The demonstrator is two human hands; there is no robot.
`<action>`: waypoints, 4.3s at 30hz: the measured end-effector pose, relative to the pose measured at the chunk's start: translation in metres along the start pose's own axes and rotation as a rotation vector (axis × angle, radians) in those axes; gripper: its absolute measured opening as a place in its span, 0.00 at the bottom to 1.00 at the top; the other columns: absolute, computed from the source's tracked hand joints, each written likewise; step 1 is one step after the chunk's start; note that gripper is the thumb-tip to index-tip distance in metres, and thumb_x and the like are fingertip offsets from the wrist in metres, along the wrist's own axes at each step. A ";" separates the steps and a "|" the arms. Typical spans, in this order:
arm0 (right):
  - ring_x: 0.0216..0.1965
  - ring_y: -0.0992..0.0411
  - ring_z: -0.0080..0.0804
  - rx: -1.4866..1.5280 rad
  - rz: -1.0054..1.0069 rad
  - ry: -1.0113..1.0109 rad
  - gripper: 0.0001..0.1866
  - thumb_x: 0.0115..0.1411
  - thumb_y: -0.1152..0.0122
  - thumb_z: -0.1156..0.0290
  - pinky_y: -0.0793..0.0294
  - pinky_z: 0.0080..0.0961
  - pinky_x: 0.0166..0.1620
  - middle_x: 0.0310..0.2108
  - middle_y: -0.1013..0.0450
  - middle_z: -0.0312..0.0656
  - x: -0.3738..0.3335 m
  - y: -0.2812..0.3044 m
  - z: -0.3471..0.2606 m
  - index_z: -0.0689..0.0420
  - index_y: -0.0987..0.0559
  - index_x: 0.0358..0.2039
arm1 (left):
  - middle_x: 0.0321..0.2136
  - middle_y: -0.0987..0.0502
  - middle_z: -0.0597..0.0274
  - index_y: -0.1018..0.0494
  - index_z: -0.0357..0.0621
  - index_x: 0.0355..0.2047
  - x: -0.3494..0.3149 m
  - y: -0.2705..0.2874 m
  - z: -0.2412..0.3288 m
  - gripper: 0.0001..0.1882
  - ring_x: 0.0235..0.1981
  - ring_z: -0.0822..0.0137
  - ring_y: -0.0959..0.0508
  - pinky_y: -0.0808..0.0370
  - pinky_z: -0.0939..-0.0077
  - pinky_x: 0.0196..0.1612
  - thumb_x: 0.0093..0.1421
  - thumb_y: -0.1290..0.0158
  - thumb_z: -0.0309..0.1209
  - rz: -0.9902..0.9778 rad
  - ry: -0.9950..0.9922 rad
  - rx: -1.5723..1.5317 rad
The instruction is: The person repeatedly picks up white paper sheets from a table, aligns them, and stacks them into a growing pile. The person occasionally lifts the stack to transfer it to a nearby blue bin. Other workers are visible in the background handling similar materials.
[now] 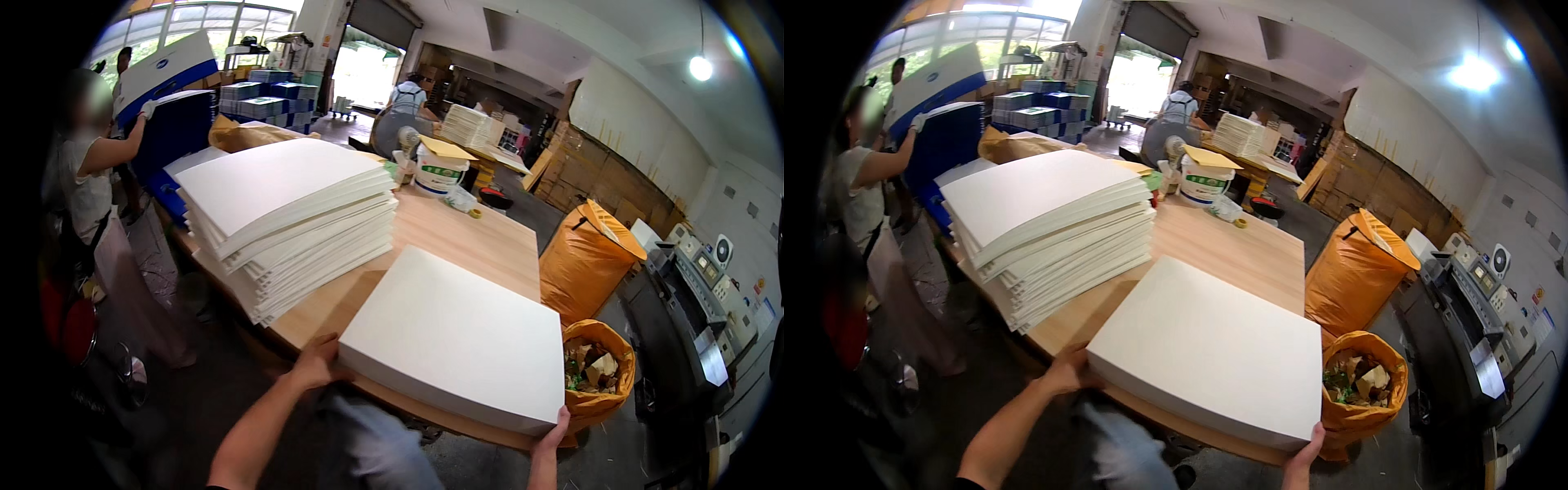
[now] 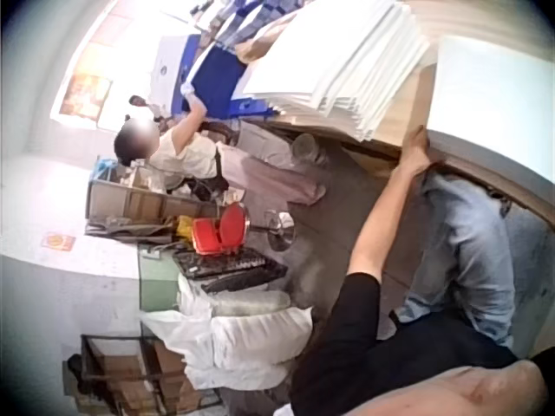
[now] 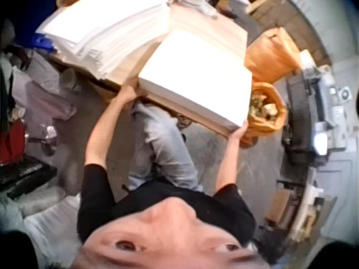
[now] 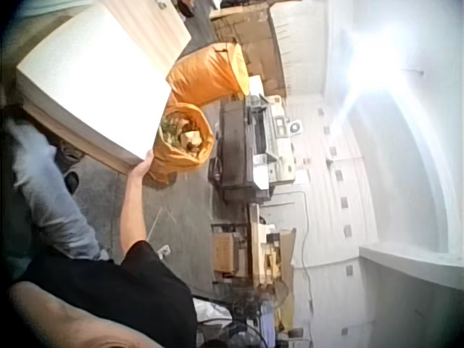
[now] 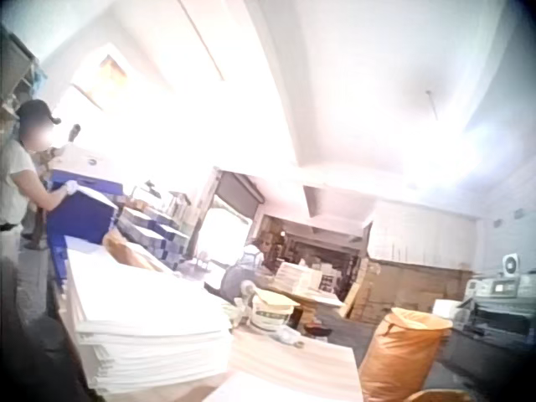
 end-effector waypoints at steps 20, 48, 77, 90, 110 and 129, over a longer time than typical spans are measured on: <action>0.54 0.31 0.38 0.098 -0.006 -0.033 0.31 0.64 0.50 0.49 0.34 0.32 0.57 0.52 0.27 0.43 -0.012 -0.004 0.011 0.63 0.28 0.57 | 0.47 0.23 0.49 0.24 0.43 0.48 -0.009 0.012 -0.004 0.31 0.49 0.46 0.23 0.25 0.59 0.50 0.43 0.28 0.34 0.168 -0.038 -0.041; 0.51 0.29 0.37 -0.277 0.072 0.089 0.27 0.67 0.50 0.54 0.33 0.28 0.55 0.48 0.25 0.50 -0.026 -0.009 -0.002 0.67 0.24 0.52 | 0.64 0.34 0.57 0.41 0.38 0.67 0.012 0.008 0.010 0.39 0.65 0.59 0.37 0.45 0.66 0.67 0.68 0.55 0.57 0.324 0.476 -1.176; 0.46 0.32 0.32 0.007 0.017 0.086 0.24 0.66 0.54 0.50 0.34 0.33 0.52 0.44 0.28 0.41 -0.019 0.017 0.016 0.60 0.27 0.48 | 0.62 0.32 0.55 0.33 0.35 0.62 -0.008 0.009 0.045 0.25 0.63 0.63 0.34 0.43 0.70 0.67 0.72 0.59 0.39 0.694 0.347 -0.715; 0.45 0.33 0.28 -0.146 0.036 0.133 0.21 0.70 0.56 0.55 0.36 0.29 0.52 0.42 0.30 0.41 -0.021 0.011 0.007 0.63 0.28 0.43 | 0.36 0.20 0.59 0.23 0.43 0.46 0.077 -0.018 0.248 0.19 0.42 0.58 0.22 0.27 0.66 0.50 0.52 0.42 0.18 0.212 -0.358 -0.313; 0.23 0.29 0.23 -0.993 -0.034 0.210 0.24 0.66 0.41 0.52 0.30 0.23 0.29 0.20 0.28 0.36 -0.047 0.049 -0.057 0.60 0.28 0.25 | 0.26 0.23 0.63 0.19 0.49 0.37 0.105 -0.133 0.301 0.10 0.32 0.61 0.22 0.25 0.66 0.36 0.59 0.43 0.38 -0.371 -0.389 -0.113; 0.18 0.35 0.16 -0.603 -0.114 0.373 0.19 0.67 0.41 0.65 0.35 0.17 0.20 0.15 0.38 0.30 -0.054 -0.083 -0.128 0.54 0.35 0.21 | 0.47 0.22 0.56 0.21 0.45 0.46 0.106 -0.122 0.286 0.14 0.51 0.57 0.24 0.26 0.64 0.54 0.59 0.40 0.32 -0.344 -0.329 -0.448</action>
Point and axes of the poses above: each hand's wrist, its own x-axis towards the middle knuckle, its own y-axis out of the back of the hand, z = x × y, the point moved 6 cm from there along x, towards the middle knuckle
